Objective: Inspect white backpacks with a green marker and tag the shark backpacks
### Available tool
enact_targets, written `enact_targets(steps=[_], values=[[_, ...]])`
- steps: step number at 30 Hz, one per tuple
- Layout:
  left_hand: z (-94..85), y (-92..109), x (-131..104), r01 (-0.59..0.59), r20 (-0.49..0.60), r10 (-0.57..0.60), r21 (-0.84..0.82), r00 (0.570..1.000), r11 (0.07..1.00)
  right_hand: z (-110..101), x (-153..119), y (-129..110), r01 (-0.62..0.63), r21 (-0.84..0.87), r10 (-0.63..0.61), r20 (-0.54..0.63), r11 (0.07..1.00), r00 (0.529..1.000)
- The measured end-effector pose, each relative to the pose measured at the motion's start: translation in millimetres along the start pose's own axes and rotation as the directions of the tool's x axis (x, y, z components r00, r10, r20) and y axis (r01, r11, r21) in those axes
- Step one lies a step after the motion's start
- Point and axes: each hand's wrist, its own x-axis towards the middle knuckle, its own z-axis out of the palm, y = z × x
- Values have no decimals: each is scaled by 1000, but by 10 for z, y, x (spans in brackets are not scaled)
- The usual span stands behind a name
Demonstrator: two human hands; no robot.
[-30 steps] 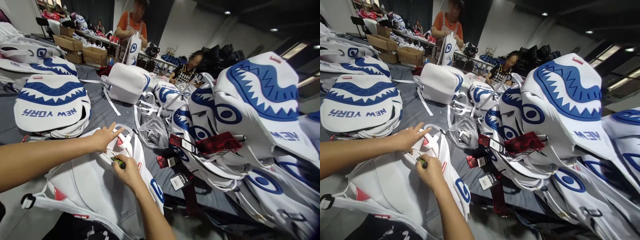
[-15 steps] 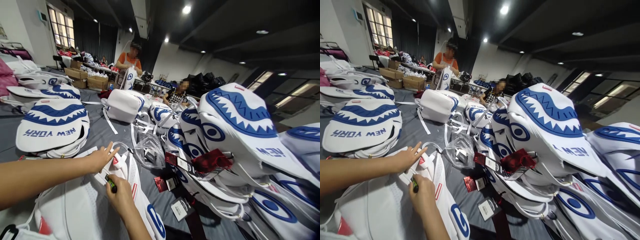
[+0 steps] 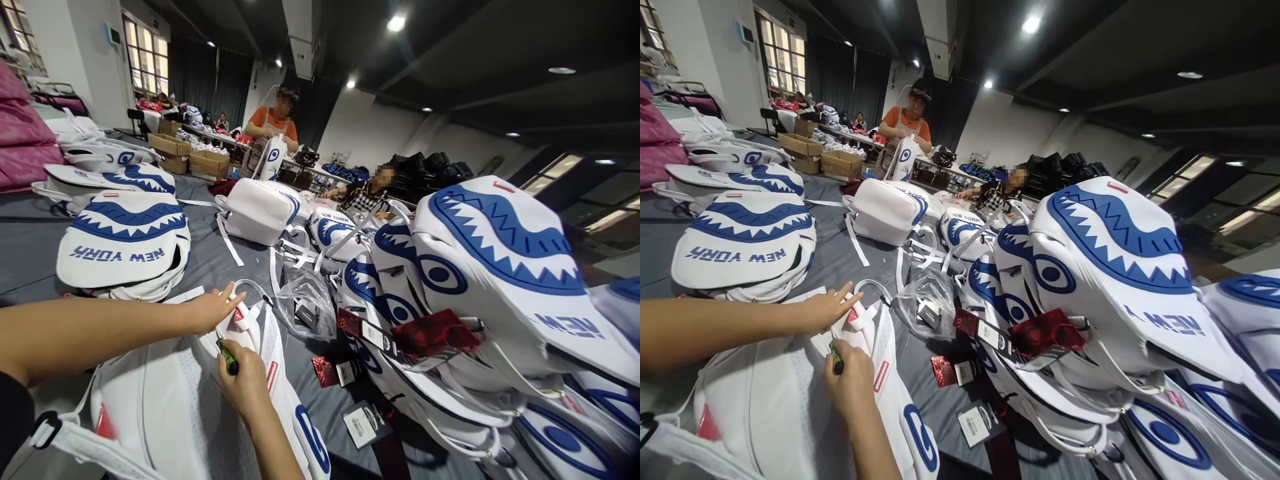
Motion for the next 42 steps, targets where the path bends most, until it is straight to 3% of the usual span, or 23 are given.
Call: enact_targets(steps=[4, 7, 9, 12, 17, 22, 27, 30, 37, 42], values=[[-86, 7, -114, 142, 16, -141, -123, 990, 982, 34, -41, 46, 24, 67, -20, -63, 997, 998], [-247, 49, -207, 321, 156, -292, -216, 944, 922, 27, -76, 69, 41, 149, -31, -69, 988, 997], [-359, 52, -219, 363, 263, -303, -221, 916, 905, 5, -91, 72, 46, 198, -34, -62, 979, 997], [-453, -8, -162, 291, 331, -211, -215, 920, 932, -33, -91, 59, 37, 220, -30, -36, 975, 999], [-399, -146, -70, 88, 290, -12, -249, 957, 964, -48, -54, 40, -19, 152, 21, -11, 988, 1000], [-355, -259, -3, 73, 298, 13, -276, 954, 959, -37, 19, 85, -34, 198, 33, 5, 980, 999], [-446, -337, 121, 100, 434, 72, -361, 898, 927, -107, 77, 89, -80, 312, 56, 85, 947, 995], [-468, -344, 143, 104, 460, 77, -356, 885, 929, -104, 113, 60, -91, 330, 52, 123, 940, 991], [-410, -331, 61, 28, 368, 98, -322, 925, 946, 54, 156, -16, 49, 258, -42, -33, 965, 999], [-387, -327, 91, 34, 388, 97, -317, 917, 948, 118, 232, -68, 83, 327, -58, -87, 941, 995]])
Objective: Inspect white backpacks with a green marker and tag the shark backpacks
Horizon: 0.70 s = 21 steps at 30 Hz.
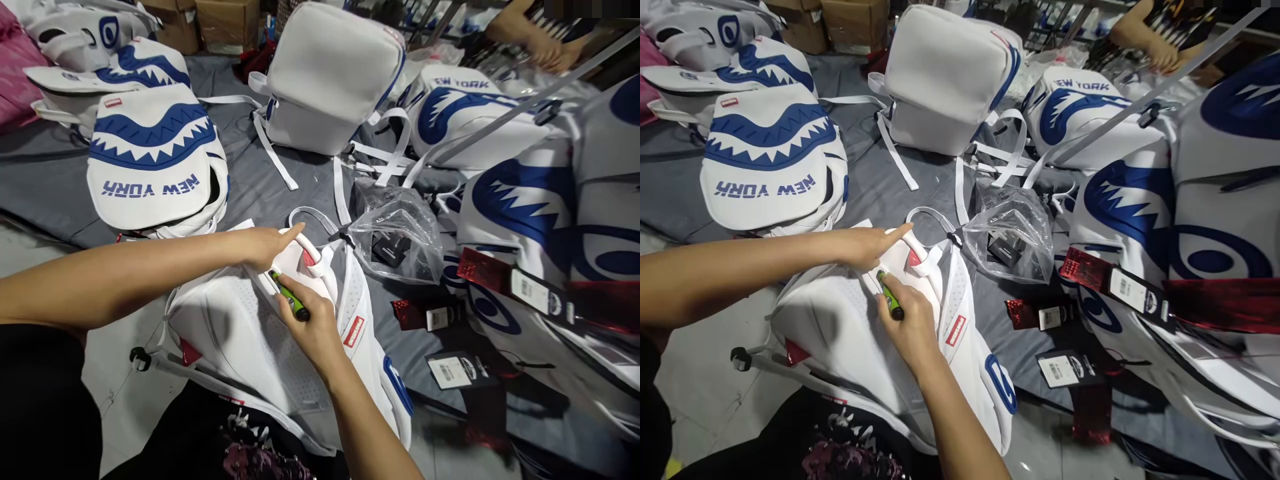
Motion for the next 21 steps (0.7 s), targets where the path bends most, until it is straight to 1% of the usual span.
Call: enact_targets(steps=[2, 5, 6, 10, 13, 17, 21], values=[[0, 4, 11, 8, 5, -8, 5, 1000, 1000, 31, 32, -21, -4, 3, 4, -13, 1000, 1000], [3, 1, 24, 16, 14, -16, 15, 1000, 1000, 50, 54, -51, -39, -112, 37, -21, 993, 999], [5, -3, 28, 14, 16, -14, 16, 1000, 1000, 48, 55, -59, -47, -126, 46, -14, 991, 999], [12, -17, 45, 6, 0, -6, 8, 1000, 1000, 36, 58, -82, -72, -34, 72, 10, 997, 997], [19, -22, 58, 16, 4, -16, 4, 1000, 1000, 52, 59, -99, -125, -69, 124, -17, 990, 992], [31, -31, 79, 13, 5, -13, 9, 1000, 1000, 91, 61, -109, -114, -6, 113, -48, 993, 992], [38, -31, 90, 23, 3, -23, 32, 1000, 999, 101, 51, -102, -129, -63, 125, -59, 990, 990]])
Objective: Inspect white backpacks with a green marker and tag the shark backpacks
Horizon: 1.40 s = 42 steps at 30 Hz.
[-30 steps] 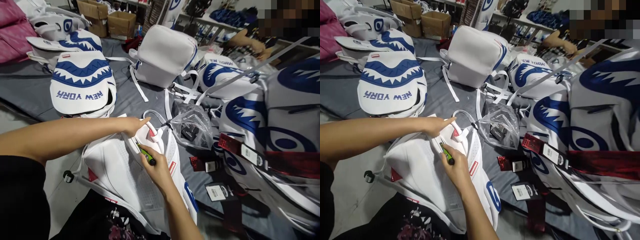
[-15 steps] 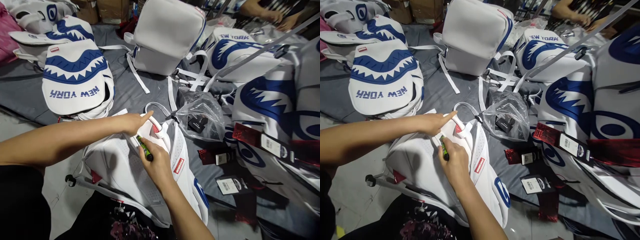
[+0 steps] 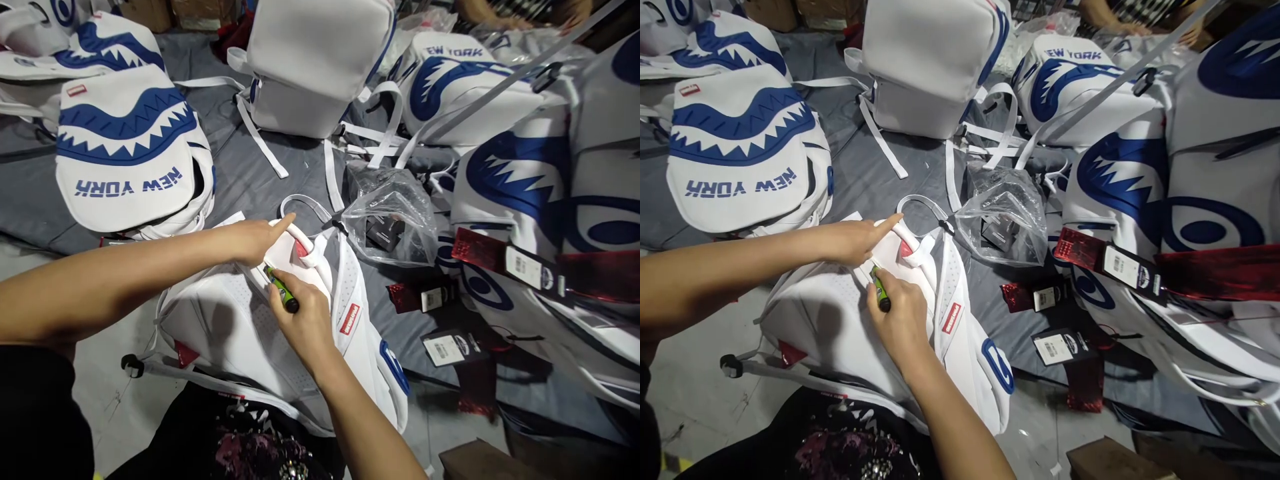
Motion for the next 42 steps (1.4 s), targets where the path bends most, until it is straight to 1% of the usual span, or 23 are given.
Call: enact_targets(steps=[3, 6, 7, 9, 11, 13, 15, 17, 20, 21, 23, 26, 29, 31, 35, 38, 40, 42], values=[[-1, 3, 3, 2, 6, -2, 10, 1000, 1000, 2, -13, 7, 17, 33, -17, 1, 999, 1000], [-2, 4, 7, 10, 3, -10, 11, 1000, 1000, 0, -21, 13, 5, -13, -5, -1, 1000, 1000], [-1, 3, 9, 7, 2, -7, 8, 1000, 1000, -2, -18, 17, 1, -4, -1, -4, 1000, 1000], [0, 2, 10, -7, -4, 7, 2, 1000, 1000, -10, -5, 28, 0, 74, -1, 6, 997, 1000], [-2, 1, 8, -11, -7, 11, -1, 1000, 1000, -22, 12, 41, -6, 116, 0, 49, 993, 999], [-5, 3, 3, -3, -6, 3, -3, 1000, 1000, -33, 25, 53, -8, 70, 4, 67, 997, 998], [-7, 3, -2, -1, 0, 1, -4, 1000, 1000, -36, 37, 63, 19, 32, -21, 48, 999, 999], [-5, 0, -4, -6, 3, 6, -4, 1000, 1000, -39, 47, 72, 49, 65, -52, 41, 997, 998], [6, -8, -4, -10, -21, 10, -7, 1000, 1000, -67, 42, 80, 48, 85, -56, 91, 995, 994], [9, -10, -5, -12, -30, 11, -8, 999, 1000, -80, 32, 79, 49, 67, -54, 85, 997, 995], [16, -12, -7, -18, -37, 17, -15, 999, 1000, -99, 5, 74, 56, 28, -57, 30, 998, 998], [21, -15, -5, -21, -25, 20, -23, 999, 1000, -101, -16, 67, -2, 20, 3, -25, 1000, 1000], [25, -21, 2, -24, -41, 23, -16, 999, 1000, -91, 0, 69, -62, 77, 61, 10, 995, 998], [28, -28, 8, -26, -45, 26, -14, 999, 1000, -84, 14, 76, -53, 107, 51, 26, 993, 998], [34, -38, 12, -29, -42, 28, -30, 999, 999, -69, 24, 92, -23, 84, 21, 26, 996, 999], [34, -32, 9, -34, -43, 33, -29, 999, 999, -71, 36, 91, 3, 126, -7, 30, 992, 1000], [31, -31, 10, -29, -34, 28, -22, 999, 999, -92, 43, 84, 19, 89, -24, 54, 996, 998], [24, -40, 17, -26, -22, 25, -22, 999, 999, -122, 45, 79, 19, 6, -19, 86, 1000, 996]])
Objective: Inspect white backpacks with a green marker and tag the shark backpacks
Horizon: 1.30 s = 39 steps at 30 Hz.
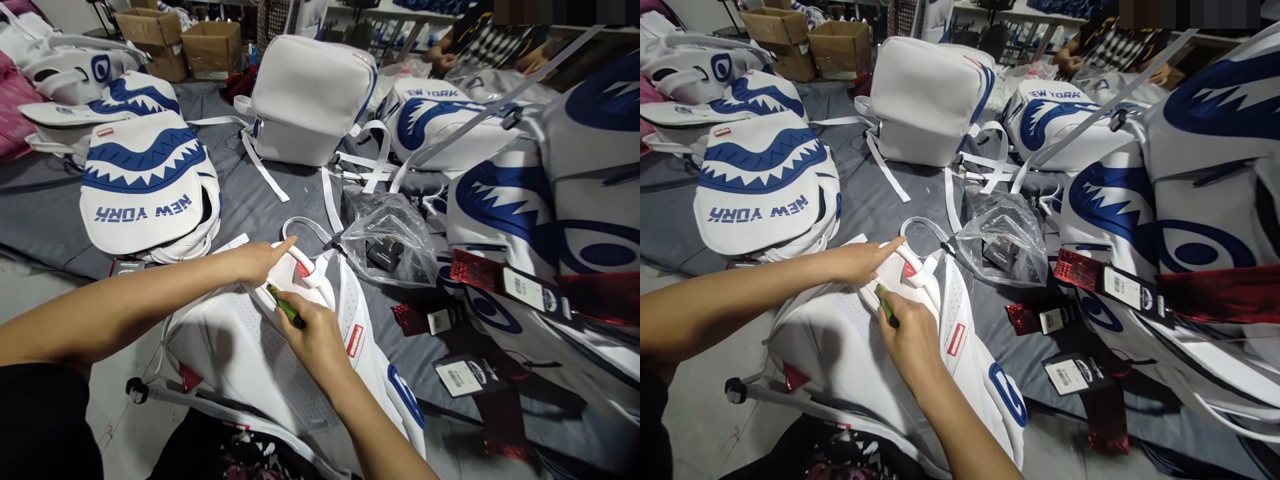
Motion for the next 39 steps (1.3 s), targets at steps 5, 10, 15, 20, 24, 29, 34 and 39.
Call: enact_targets(steps=[5, 10, 15, 20, 24, 29, 34, 39], values=[[-37, -2, -9, -2, 3, 2, -29, 1000, 1000, -20, -55, 6, -23, 0, 23, -31, 1000, 999], [-71, 115, -3, 62, 51, -62, -1, 997, 998, 66, -60, 107, -7, 16, 8, -94, 1000, 996], [-110, 171, 16, 102, 75, -104, 35, 992, 994, 86, -25, 188, 0, 68, 10, -139, 998, 990], [-143, 132, -13, 63, 97, -58, -49, 994, 997, 129, -3, 196, -31, 181, 51, -112, 983, 992], [-152, 117, -4, 55, 101, -50, -48, 994, 997, 219, 55, 219, -44, 282, 79, -114, 958, 990], [-160, 137, -23, 67, 92, -61, -56, 994, 996, 248, 49, 271, -41, 252, 66, -94, 967, 993], [-181, 230, -16, 150, 98, -148, -19, 984, 988, 197, 16, 229, -33, 196, 56, -114, 980, 992], [-173, 304, 1, 198, 50, -200, 38, 979, 979, 163, 34, 157, -26, 144, 44, -122, 989, 992]])
